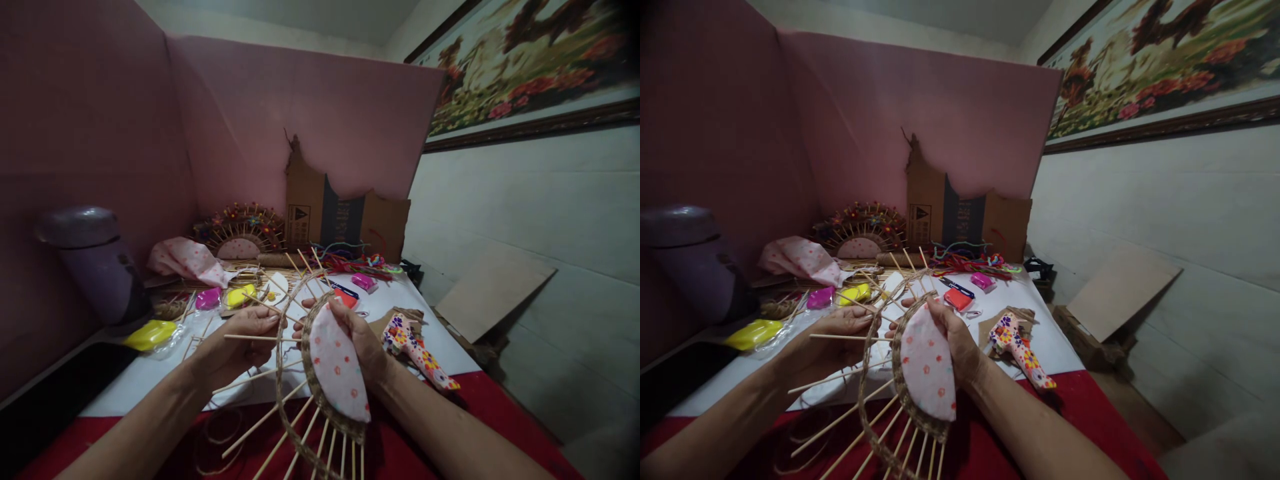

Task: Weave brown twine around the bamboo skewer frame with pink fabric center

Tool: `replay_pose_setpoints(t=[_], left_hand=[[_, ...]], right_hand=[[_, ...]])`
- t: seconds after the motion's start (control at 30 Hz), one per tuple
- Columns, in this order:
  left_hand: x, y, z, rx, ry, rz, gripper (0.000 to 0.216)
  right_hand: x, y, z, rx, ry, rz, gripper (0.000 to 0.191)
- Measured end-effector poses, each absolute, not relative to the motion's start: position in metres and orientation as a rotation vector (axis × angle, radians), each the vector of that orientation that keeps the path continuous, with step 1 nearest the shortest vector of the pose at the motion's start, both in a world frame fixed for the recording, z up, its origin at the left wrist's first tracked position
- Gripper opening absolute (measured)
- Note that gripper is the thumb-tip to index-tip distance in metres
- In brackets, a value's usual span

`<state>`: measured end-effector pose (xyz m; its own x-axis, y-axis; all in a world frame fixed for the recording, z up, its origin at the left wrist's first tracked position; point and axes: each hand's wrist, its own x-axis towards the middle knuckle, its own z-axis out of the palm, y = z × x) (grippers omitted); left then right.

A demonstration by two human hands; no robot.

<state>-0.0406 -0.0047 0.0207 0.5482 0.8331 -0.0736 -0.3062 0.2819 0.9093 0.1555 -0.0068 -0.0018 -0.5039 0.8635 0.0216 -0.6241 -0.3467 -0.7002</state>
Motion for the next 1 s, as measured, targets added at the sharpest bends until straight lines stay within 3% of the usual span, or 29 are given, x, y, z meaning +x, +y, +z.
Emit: replay_pose_setpoints(t=[0.33,0.77,1.0], left_hand=[[-0.041,-0.001,0.013,0.823,0.589,0.831,0.013],[-0.039,-0.008,0.026,1.241,0.744,0.967,0.016],[-0.040,-0.007,0.023,1.128,0.644,0.936,0.011]], right_hand=[[0.153,-0.009,0.003,-0.467,-0.822,1.951,0.036],[0.154,-0.013,0.003,-0.467,-0.815,1.969,0.035],[0.154,-0.013,0.005,-0.463,-0.801,1.991,0.036]])
